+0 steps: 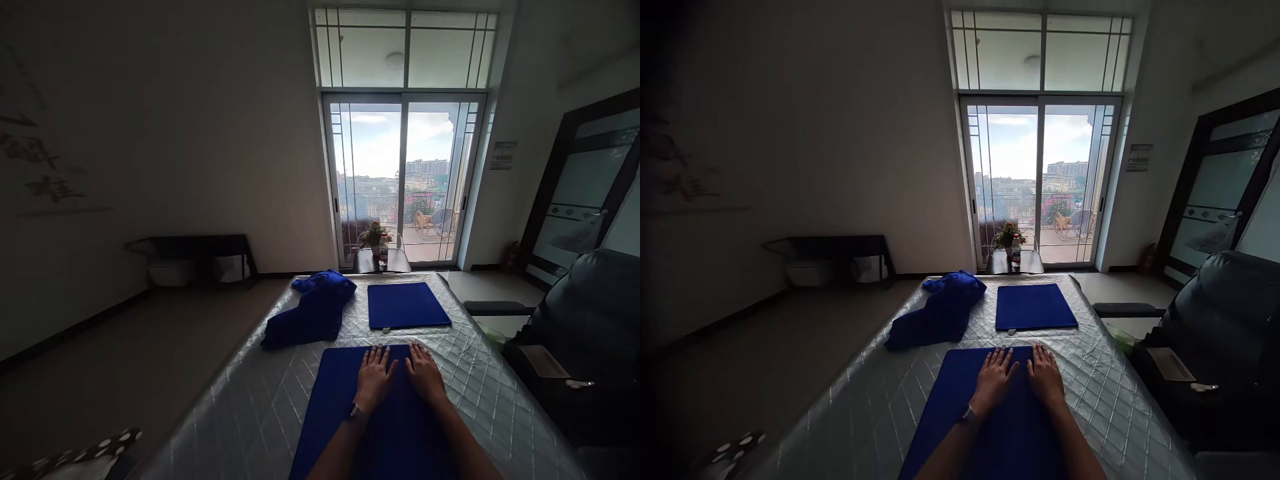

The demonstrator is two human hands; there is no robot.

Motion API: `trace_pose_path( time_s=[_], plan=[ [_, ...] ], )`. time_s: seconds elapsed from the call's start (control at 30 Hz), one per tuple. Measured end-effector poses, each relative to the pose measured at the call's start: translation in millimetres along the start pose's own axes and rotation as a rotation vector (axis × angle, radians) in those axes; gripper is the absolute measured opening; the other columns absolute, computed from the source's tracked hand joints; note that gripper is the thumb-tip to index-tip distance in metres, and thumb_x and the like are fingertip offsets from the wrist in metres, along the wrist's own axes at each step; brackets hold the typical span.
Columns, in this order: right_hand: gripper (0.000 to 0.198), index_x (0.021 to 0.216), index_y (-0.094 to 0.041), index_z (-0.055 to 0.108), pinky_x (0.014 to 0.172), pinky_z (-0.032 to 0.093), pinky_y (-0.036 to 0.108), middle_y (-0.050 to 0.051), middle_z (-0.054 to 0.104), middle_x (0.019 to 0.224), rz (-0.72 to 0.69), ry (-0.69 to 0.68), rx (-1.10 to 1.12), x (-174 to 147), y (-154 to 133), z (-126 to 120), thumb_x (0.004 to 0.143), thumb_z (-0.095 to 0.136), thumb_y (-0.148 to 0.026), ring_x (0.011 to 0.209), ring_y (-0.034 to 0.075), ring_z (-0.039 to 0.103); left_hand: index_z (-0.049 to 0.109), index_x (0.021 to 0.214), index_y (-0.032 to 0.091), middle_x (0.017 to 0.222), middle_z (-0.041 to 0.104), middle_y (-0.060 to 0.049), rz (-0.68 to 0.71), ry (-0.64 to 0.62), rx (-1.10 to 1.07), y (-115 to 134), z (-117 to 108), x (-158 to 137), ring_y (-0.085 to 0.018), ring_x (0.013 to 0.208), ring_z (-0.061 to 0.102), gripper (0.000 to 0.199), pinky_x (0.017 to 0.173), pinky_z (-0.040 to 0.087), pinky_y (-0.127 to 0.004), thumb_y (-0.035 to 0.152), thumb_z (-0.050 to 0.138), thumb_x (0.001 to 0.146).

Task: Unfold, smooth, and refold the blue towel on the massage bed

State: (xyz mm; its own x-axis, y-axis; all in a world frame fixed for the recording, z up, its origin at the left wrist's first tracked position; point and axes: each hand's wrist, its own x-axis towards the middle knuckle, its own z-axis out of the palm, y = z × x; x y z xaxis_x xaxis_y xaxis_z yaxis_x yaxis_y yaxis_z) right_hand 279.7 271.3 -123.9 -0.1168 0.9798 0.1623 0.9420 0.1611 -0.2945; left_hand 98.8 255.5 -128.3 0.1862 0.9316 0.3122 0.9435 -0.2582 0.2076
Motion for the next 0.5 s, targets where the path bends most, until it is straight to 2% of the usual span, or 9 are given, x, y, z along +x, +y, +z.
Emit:
trace_pose_path(
  time_s=[0.17,0.3,0.4,0.5],
  plan=[
    [0.064,0.158,-0.009,0.036,0.128,0.016,0.038,0.009,0.034,0.166,0.001,0.006,0.015,-2.1,-3.2,-3.3,0.101,0.029,-0.038,0.156,0.02,0.023,0.046,0.154,0.022,0.16,0.047,-0.01,-0.129,0.001,0.189,-72.8,-18.2,-19.7,-0.028,0.15,0.039,0.059,0.122,0.034,-0.049,0.052,0.028,0.107],
    [0.065,0.157,-0.007,0.037,0.128,0.015,0.038,0.01,0.035,0.166,-0.001,-0.001,-0.004,-3.0,-4.7,-6.3,0.101,0.028,-0.039,0.156,0.021,0.024,0.046,0.154,0.018,0.16,0.046,-0.013,-0.184,0.014,0.251,-123.7,-31.6,-40.4,-0.029,0.15,0.039,0.06,0.121,0.034,-0.047,0.051,0.03,0.107],
    [0.065,0.157,-0.009,0.037,0.128,0.015,0.038,0.009,0.034,0.166,0.002,-0.007,-0.013,-2.7,-5.1,-7.1,0.101,0.027,-0.039,0.156,0.02,0.024,0.043,0.155,0.013,0.161,0.044,-0.016,-0.229,0.029,0.239,-141.5,-35.9,-49.7,-0.028,0.149,0.04,0.065,0.122,0.034,-0.045,0.053,0.027,0.106],
    [0.065,0.158,-0.011,0.035,0.128,0.015,0.037,0.008,0.033,0.167,0.005,-0.005,-0.008,-1.8,-4.4,-5.9,0.101,0.027,-0.04,0.156,0.02,0.023,0.042,0.156,0.01,0.161,0.043,-0.018,-0.27,0.022,0.215,-143.3,-37.5,-51.3,-0.029,0.149,0.04,0.071,0.122,0.033,-0.045,0.058,0.024,0.105]
  ],
)
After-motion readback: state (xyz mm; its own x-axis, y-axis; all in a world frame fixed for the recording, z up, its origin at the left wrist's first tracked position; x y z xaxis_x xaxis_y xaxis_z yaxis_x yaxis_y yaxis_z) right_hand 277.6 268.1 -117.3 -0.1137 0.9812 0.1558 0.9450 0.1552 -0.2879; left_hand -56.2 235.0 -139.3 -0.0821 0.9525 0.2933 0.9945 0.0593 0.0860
